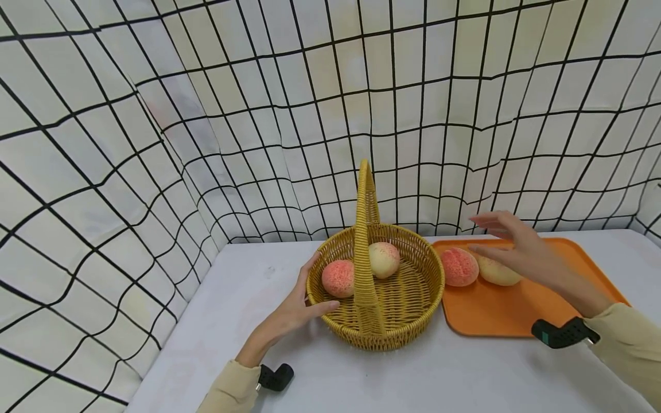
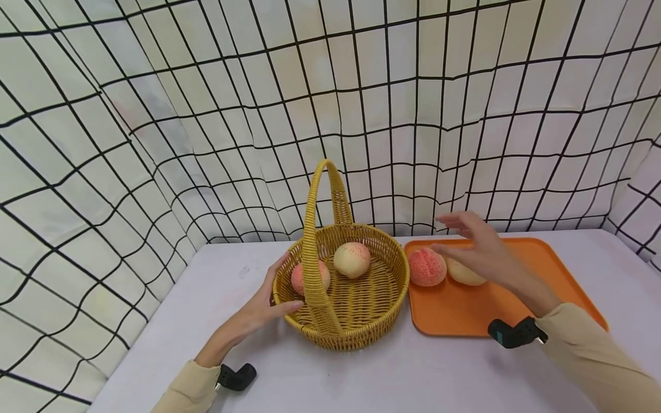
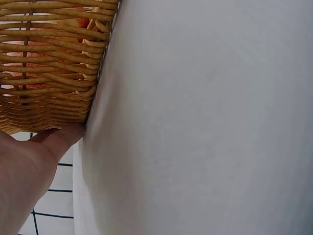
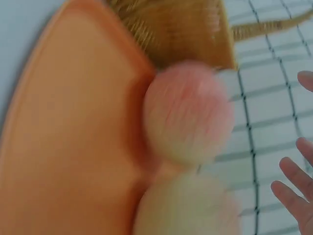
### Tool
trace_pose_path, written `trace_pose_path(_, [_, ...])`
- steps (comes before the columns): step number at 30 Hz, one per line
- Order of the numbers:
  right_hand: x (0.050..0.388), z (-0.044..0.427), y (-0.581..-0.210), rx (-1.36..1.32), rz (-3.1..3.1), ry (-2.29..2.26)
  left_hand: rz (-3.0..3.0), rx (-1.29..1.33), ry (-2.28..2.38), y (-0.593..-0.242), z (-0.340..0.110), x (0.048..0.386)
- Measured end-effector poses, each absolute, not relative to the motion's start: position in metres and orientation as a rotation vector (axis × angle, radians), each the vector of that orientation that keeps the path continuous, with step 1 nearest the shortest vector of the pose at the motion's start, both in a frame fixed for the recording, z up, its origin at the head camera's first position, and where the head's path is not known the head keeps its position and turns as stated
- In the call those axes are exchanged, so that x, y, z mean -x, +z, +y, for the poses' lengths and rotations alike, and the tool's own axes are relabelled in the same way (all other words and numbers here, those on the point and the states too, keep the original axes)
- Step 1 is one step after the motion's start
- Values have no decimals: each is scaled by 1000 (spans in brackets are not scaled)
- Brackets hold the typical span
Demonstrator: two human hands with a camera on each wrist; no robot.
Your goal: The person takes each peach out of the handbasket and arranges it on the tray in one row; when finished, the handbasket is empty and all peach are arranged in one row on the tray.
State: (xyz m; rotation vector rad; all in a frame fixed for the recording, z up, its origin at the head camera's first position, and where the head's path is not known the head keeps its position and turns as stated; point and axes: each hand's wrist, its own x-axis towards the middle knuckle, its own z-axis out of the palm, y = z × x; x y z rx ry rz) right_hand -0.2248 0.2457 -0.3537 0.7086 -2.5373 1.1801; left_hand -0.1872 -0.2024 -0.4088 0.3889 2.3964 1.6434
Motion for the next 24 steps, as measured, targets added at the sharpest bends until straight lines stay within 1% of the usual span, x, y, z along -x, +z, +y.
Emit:
trace_pose_path(5, [224,191,-332,-874,-2487,1216,2412,-403,1618,-410,-203,187])
trace_pose_path(11, [233,143,-333,-1039,-2488,1288,2424,-423,1608,-409,-203,188])
trace_pose_path(19, [251,118,-356,-995,-2595,1404,2400,-424,1618,-410,-201,189])
trace_pose_path(24, [262,109,-367,-1016,-2687,1303,2398,-404,1634,-411,-202,188])
